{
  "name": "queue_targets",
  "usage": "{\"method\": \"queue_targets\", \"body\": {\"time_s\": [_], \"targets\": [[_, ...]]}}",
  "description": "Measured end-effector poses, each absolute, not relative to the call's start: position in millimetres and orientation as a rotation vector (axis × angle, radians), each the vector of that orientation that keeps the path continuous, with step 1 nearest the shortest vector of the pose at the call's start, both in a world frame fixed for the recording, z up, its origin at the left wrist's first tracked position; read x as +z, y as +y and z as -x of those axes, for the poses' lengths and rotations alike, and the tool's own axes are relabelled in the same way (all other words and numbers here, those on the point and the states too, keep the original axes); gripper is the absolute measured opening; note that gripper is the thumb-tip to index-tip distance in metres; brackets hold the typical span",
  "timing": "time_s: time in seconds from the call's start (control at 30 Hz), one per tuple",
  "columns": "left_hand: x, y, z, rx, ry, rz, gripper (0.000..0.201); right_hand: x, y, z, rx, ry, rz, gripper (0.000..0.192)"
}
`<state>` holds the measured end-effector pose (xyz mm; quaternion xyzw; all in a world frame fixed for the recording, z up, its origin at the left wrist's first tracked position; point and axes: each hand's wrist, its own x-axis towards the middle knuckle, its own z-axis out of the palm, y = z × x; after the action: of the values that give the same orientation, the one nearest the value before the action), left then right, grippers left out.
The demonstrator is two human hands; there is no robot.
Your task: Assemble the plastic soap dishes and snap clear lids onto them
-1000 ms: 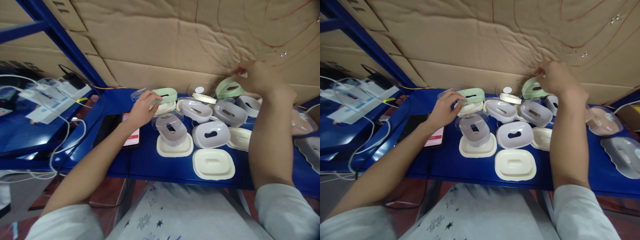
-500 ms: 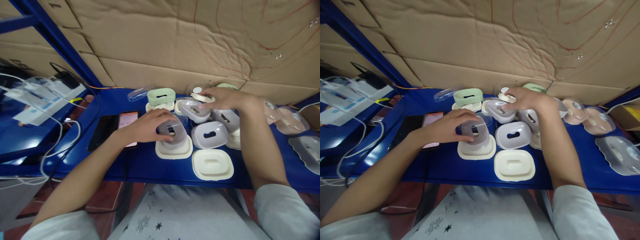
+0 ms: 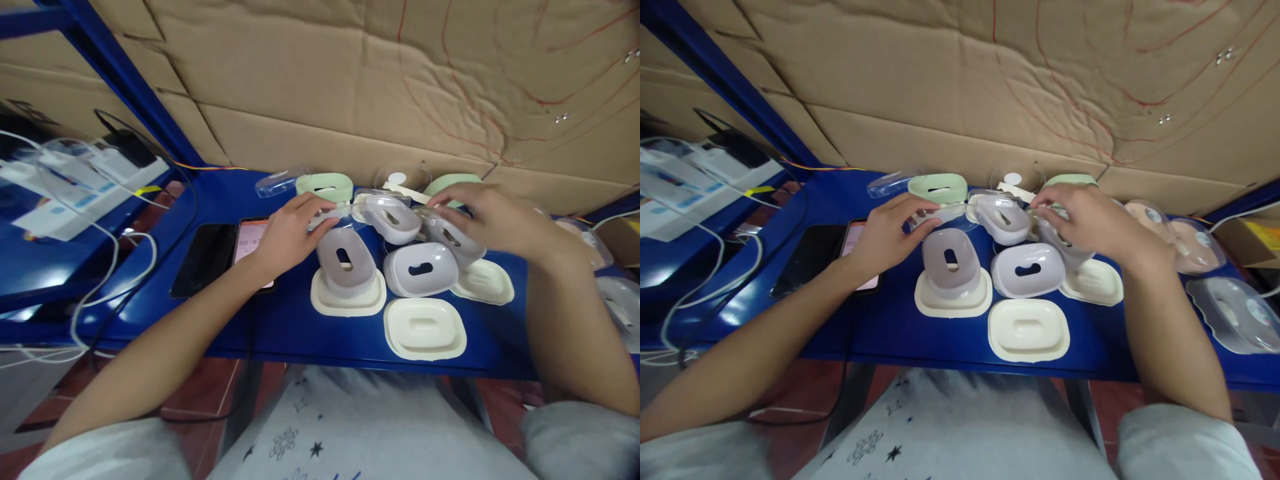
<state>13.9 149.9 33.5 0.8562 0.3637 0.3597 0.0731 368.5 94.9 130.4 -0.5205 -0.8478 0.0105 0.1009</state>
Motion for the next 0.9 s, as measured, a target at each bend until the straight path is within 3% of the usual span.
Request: {"method": "queue_targets", "body": {"time_s": [0.13, 0.3, 0.53, 0.83, 0.9], "targets": [[35, 152, -14, 1.143, 1.036, -2.507, 0.025, 104, 49, -363, 0.295, -2.567, 1.221, 0.022], [39, 149, -15, 1.127, 0.94, -2.475, 0.018, 64, 28, -368, 0.225, -2.58, 1.261, 0.048], [38, 140, -18, 0.976, 0.889, -2.666, 0.007, 39, 27, -352, -0.035, -2.542, 1.169, 0.026], [31, 134, -20, 0.734, 0.854, -2.824, 0.015, 39, 23, -340, -0.153, -2.556, 1.21, 0.036], [31, 133, -21, 0.696, 0.893, -2.808, 0.029, 37, 23, -340, -0.164, -2.571, 1.21, 0.039]]}}
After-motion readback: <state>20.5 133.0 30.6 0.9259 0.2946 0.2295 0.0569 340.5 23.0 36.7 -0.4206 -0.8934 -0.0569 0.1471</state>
